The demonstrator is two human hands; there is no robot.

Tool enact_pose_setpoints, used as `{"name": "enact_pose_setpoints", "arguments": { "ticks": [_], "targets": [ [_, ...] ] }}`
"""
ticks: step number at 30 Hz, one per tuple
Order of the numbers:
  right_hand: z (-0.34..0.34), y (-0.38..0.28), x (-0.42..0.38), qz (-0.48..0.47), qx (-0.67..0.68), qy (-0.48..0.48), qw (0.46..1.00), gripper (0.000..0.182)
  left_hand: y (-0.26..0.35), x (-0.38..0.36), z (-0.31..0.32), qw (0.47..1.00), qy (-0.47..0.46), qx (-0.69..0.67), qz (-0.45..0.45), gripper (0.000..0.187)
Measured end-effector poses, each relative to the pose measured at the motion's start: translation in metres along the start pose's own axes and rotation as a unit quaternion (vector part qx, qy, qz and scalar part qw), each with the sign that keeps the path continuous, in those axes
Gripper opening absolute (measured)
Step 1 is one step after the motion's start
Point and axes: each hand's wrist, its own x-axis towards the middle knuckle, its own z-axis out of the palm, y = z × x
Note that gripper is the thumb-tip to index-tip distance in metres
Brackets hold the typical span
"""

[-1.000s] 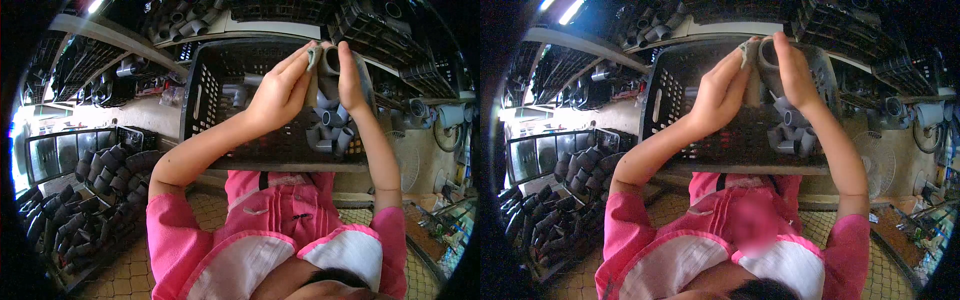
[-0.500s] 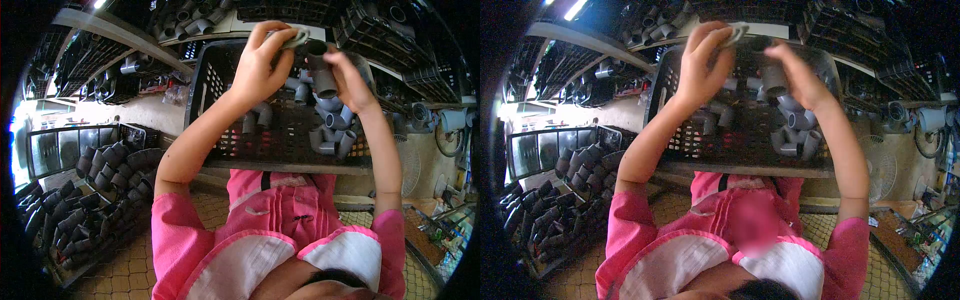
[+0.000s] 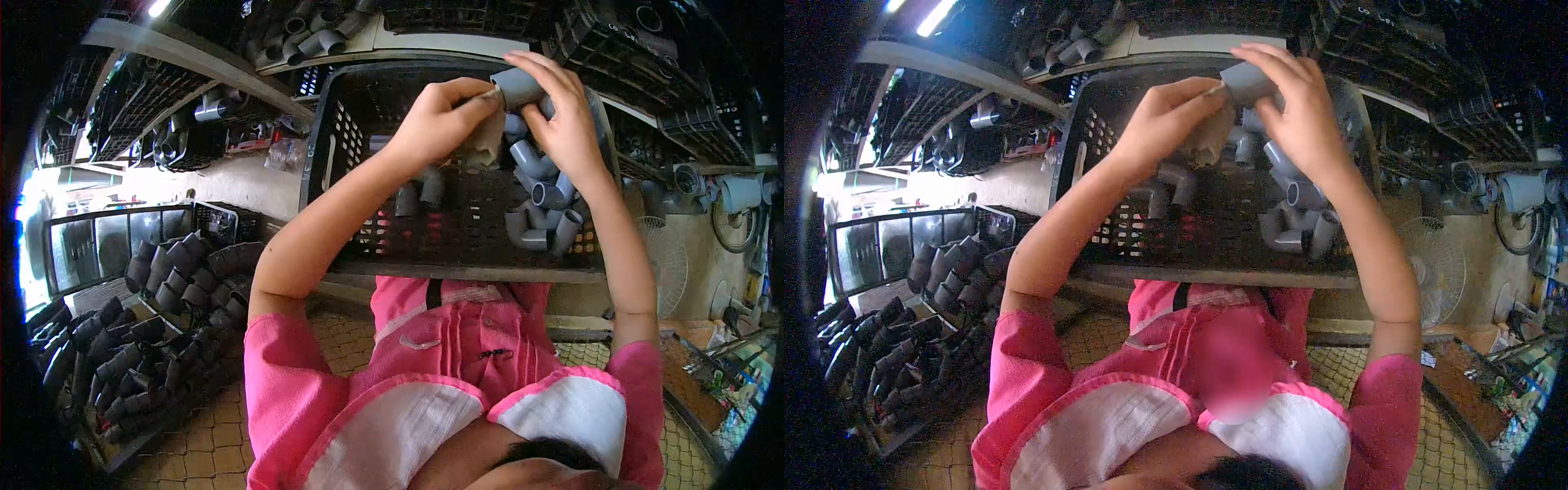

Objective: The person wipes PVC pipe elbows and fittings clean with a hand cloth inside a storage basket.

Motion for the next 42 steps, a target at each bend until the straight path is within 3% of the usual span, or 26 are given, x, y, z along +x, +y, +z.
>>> {"name": "enact_pose_setpoints", "arguments": {
  "ticks": [1,3,5,8,9,10,11,12,13,15,16,17,19,20,22,24,32,36,37,42],
  "targets": [
    [0.001,0.0,0.0,-0.011,-0.015,0.006,1.0,0.059,0.009,-0.002,0.0,0.996,-0.007,-0.063,-0.057,0.028],
    [0.002,0.002,0.001,-0.034,-0.044,0.017,0.998,0.059,-0.009,-0.001,-0.002,0.989,-0.038,-0.137,0.044,0.03],
    [0.001,-0.005,0.001,-0.043,-0.068,0.019,0.997,0.059,-0.017,0.009,-0.008,0.918,-0.069,-0.37,-0.124,0.027],
    [0.002,-0.007,0.002,-0.065,-0.095,0.032,0.993,0.059,-0.019,0.008,-0.01,0.888,-0.067,-0.445,-0.096,0.03],
    [0.003,-0.006,0.003,-0.074,-0.103,0.039,0.991,0.059,-0.027,0.009,-0.01,0.959,-0.078,-0.271,0.037,0.029],
    [0.001,-0.007,0.004,-0.079,-0.105,0.055,0.99,0.058,-0.035,0.011,-0.01,0.981,-0.04,-0.091,0.165,0.029],
    [-0.002,-0.008,0.005,-0.084,-0.107,0.071,0.988,0.057,-0.04,0.015,-0.014,0.977,-0.039,-0.116,0.174,0.028],
    [-0.003,-0.008,0.006,-0.089,-0.108,0.087,0.986,0.056,-0.03,0.013,-0.018,0.946,-0.07,-0.303,0.095,0.031],
    [-0.005,-0.005,0.006,-0.09,-0.093,0.105,0.986,0.056,-0.019,0.011,-0.022,0.873,-0.072,-0.483,0.013,0.037],
    [-0.001,-0.001,0.006,-0.061,-0.017,0.15,0.987,0.058,-0.019,0.014,-0.027,0.949,0.055,-0.285,0.124,0.026],
    [0.0,0.0,0.006,-0.046,0.021,0.172,0.984,0.059,-0.006,0.011,-0.028,0.949,0.098,-0.278,0.113,0.026],
    [-0.004,-0.005,0.005,-0.042,-0.025,0.146,0.988,0.069,0.008,0.008,-0.03,0.947,0.141,-0.27,0.099,0.026],
    [-0.005,-0.008,0.001,-0.015,-0.054,0.097,0.994,0.077,0.006,0.006,-0.022,0.958,0.183,-0.053,0.216,0.024],
    [-0.004,-0.008,-0.001,-0.001,-0.068,0.071,0.995,0.081,0.005,0.004,-0.019,0.94,0.201,0.057,0.269,0.024],
    [0.0,-0.012,0.001,0.017,0.006,0.087,0.996,0.09,0.005,0.007,-0.015,0.83,0.167,0.283,0.451,0.033],
    [-0.001,-0.021,0.002,0.012,0.017,0.087,0.996,0.092,0.007,-0.002,-0.004,0.784,0.151,0.377,0.469,0.038],
    [-0.004,-0.018,-0.002,-0.032,-0.064,0.063,0.995,0.094,0.008,-0.006,-0.015,0.684,0.12,0.485,0.531,0.047],
    [-0.005,-0.023,0.0,-0.032,-0.07,0.066,0.995,0.094,0.001,0.005,-0.021,0.705,0.158,0.479,0.498,0.051],
    [-0.006,-0.024,0.001,-0.036,-0.073,0.068,0.994,0.094,0.004,0.002,-0.016,0.683,0.151,0.47,0.538,0.05],
    [-0.009,-0.029,-0.001,-0.041,-0.093,0.056,0.993,0.09,0.011,-0.005,-0.009,0.676,0.13,0.495,0.53,0.049]
  ]
}}
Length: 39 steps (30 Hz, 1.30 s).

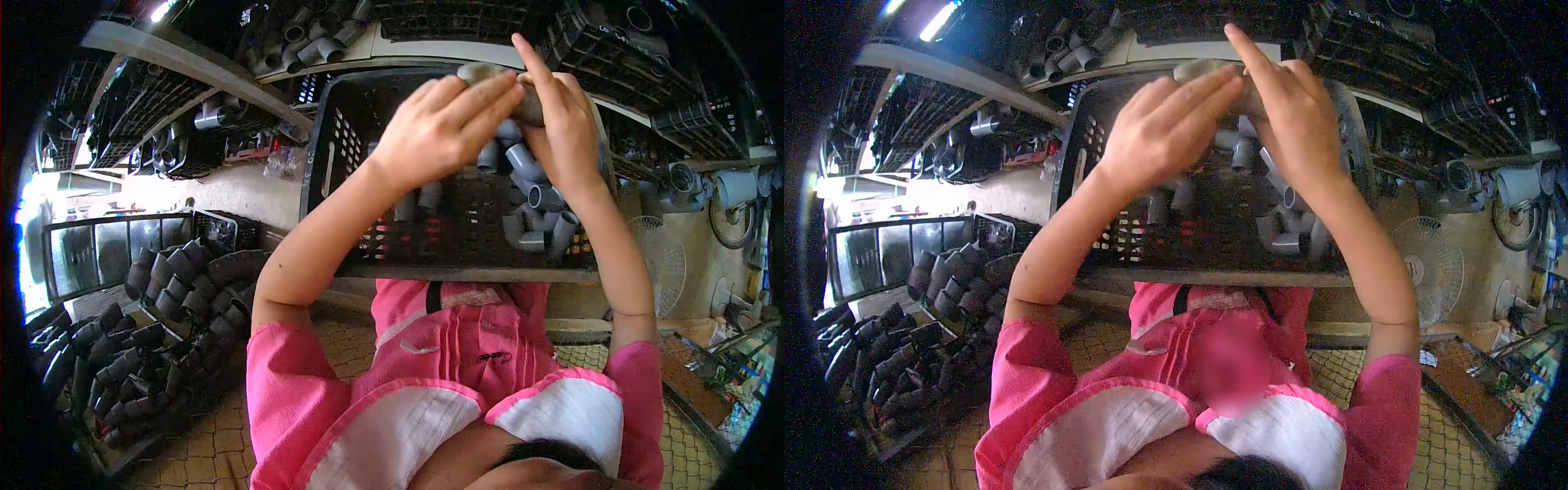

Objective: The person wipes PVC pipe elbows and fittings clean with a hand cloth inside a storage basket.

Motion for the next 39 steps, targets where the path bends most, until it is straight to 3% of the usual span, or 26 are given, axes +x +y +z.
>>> {"name": "enact_pose_setpoints", "arguments": {
  "ticks": [4,9,12,16,20,21,25,27,30,34,39],
  "targets": [
    [-0.003,-0.001,-0.001,-0.002,-0.044,-0.022,0.999,0.084,-0.007,-0.003,0.004,1.0,0.008,0.015,-0.016,0.048],
    [0.004,0.01,0.0,-0.025,-0.041,0.019,0.999,0.072,0.016,0.008,-0.008,0.995,0.005,-0.084,0.057,0.043],
    [0.007,0.023,-0.001,-0.061,-0.051,0.036,0.996,0.068,0.004,0.005,-0.002,0.994,0.037,-0.107,-0.006,0.045],
    [0.003,0.014,-0.002,0.045,0.049,0.053,0.996,0.07,-0.003,0.005,-0.008,0.977,0.069,-0.16,-0.12,0.045],
    [-0.012,0.015,0.001,-0.183,-0.09,0.133,0.97,0.065,0.006,0.015,-0.023,0.963,0.084,-0.197,-0.165,0.042],
    [-0.013,0.017,0.004,-0.267,-0.124,0.177,0.939,0.051,0.007,0.016,-0.025,0.958,0.079,-0.232,-0.151,0.04],
    [0.004,0.013,-0.008,-0.257,0.017,0.255,0.932,0.074,0.011,0.02,-0.03,0.9,0.003,-0.4,-0.175,0.033],
    [0.003,0.007,-0.008,-0.271,-0.051,0.24,0.931,0.08,0.011,0.02,-0.032,0.894,-0.035,-0.396,-0.207,0.031],
    [0.006,0.008,-0.009,-0.289,-0.109,0.215,0.926,0.087,0.007,0.014,-0.027,0.914,-0.05,-0.358,-0.185,0.031],
    [0.009,0.016,-0.01,-0.303,-0.139,0.194,0.923,0.1,0.007,0.019,-0.029,0.863,-0.061,-0.486,-0.124,0.031],
    [0.017,0.018,-0.011,-0.306,-0.136,0.208,0.919,0.098,-0.016,0.005,-0.016,0.925,-0.125,-0.291,-0.212,0.032]
  ]
}}
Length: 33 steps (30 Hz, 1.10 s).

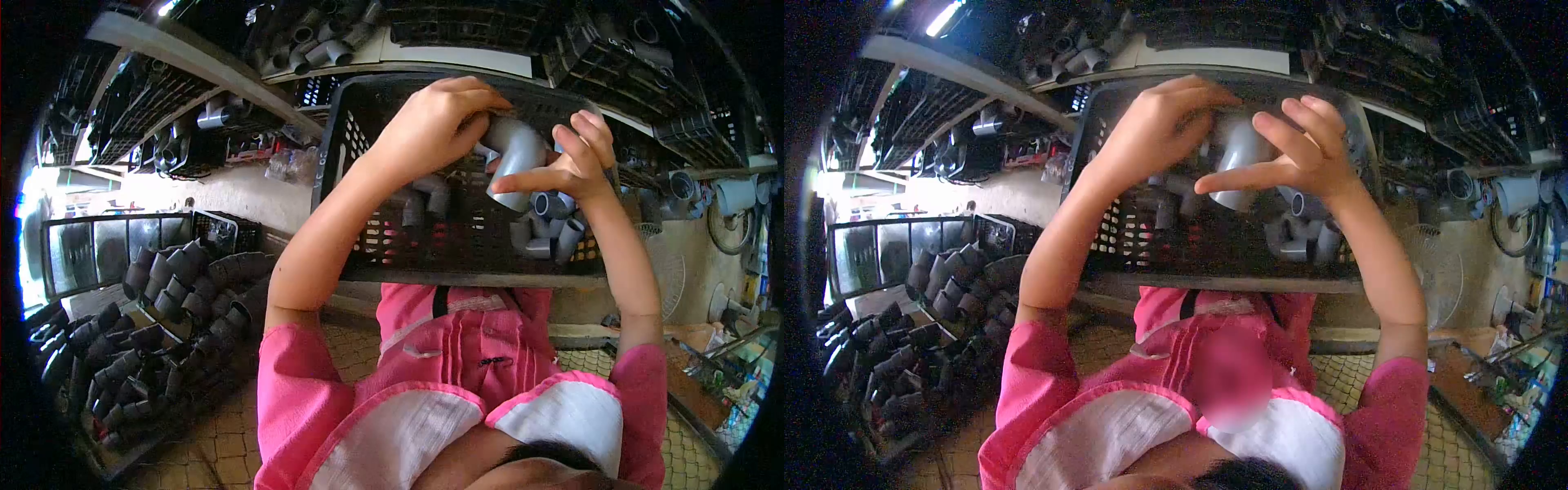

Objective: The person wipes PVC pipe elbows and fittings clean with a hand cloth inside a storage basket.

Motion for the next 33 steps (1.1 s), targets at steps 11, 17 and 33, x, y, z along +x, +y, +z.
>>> {"name": "enact_pose_setpoints", "arguments": {
  "ticks": [11,17,33],
  "targets": [
    [-0.004,0.008,-0.01,-0.018,-0.098,-0.002,0.995,0.074,-0.02,-0.007,-0.023,0.982,-0.11,-0.152,-0.023,0.046],
    [0.003,0.015,-0.078,0.169,0.076,-0.088,0.979,0.082,-0.022,-0.004,-0.024,0.963,-0.173,-0.203,-0.03,0.056],
    [0.017,-0.011,-0.063,0.223,0.223,-0.773,0.55,0.088,-0.222,-0.015,-0.174,0.827,0.259,0.125,-0.483,0.074]
  ]
}}
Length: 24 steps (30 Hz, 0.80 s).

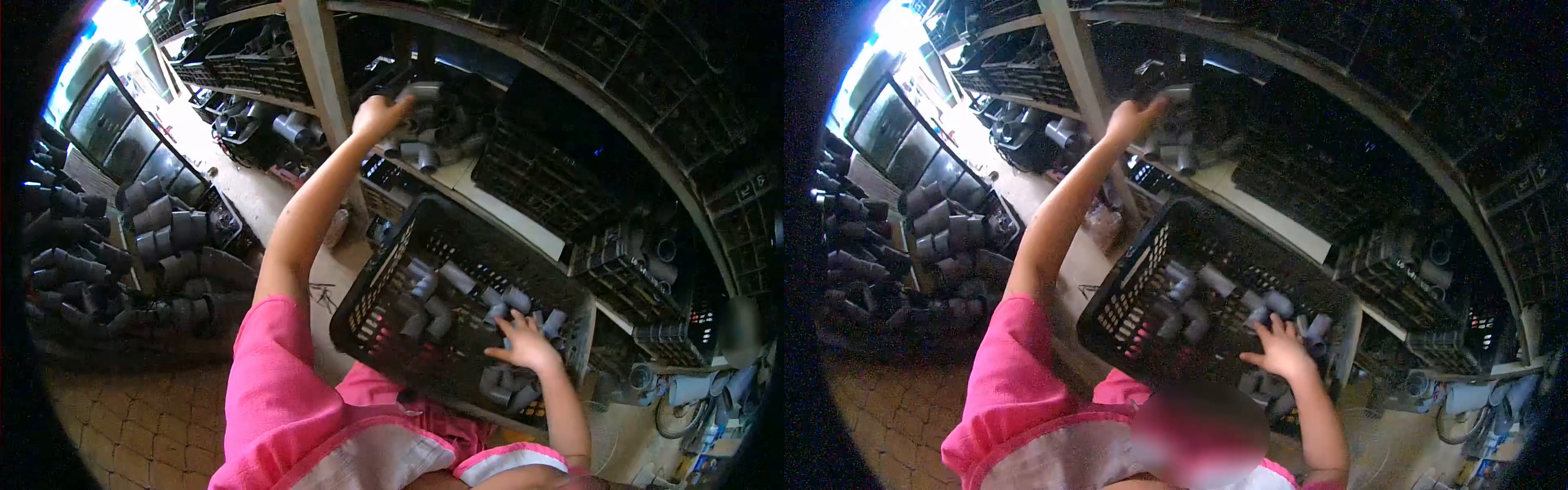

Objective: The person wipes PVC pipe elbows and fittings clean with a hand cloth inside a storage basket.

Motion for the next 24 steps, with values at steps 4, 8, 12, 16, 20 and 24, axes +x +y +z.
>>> {"name": "enact_pose_setpoints", "arguments": {
  "ticks": [4,8,12,16,20,24],
  "targets": [
    [-0.011,0.003,0.015,0.048,0.016,-0.061,0.997,0.089,-0.039,0.053,0.02,0.985,0.058,0.091,-0.132,0.07],
    [-0.004,0.017,0.029,0.043,0.032,-0.065,0.996,0.086,-0.041,0.054,0.03,0.97,0.092,0.133,-0.182,0.064],
    [-0.006,0.019,0.024,0.038,0.044,-0.048,0.997,0.084,-0.032,0.047,0.029,0.964,0.091,0.177,-0.175,0.061],
    [-0.007,0.026,0.021,0.023,0.073,-0.032,0.997,0.08,-0.04,0.049,0.029,0.963,0.054,0.188,-0.183,0.066],
    [-0.001,0.032,0.02,0.014,0.089,0.007,0.996,0.074,-0.045,0.049,0.032,0.967,0.053,0.176,-0.174,0.07],
    [-0.009,0.026,0.015,0.038,0.074,0.023,0.996,0.069,-0.048,0.048,0.032,0.972,0.056,0.16,-0.16,0.07]
  ]
}}
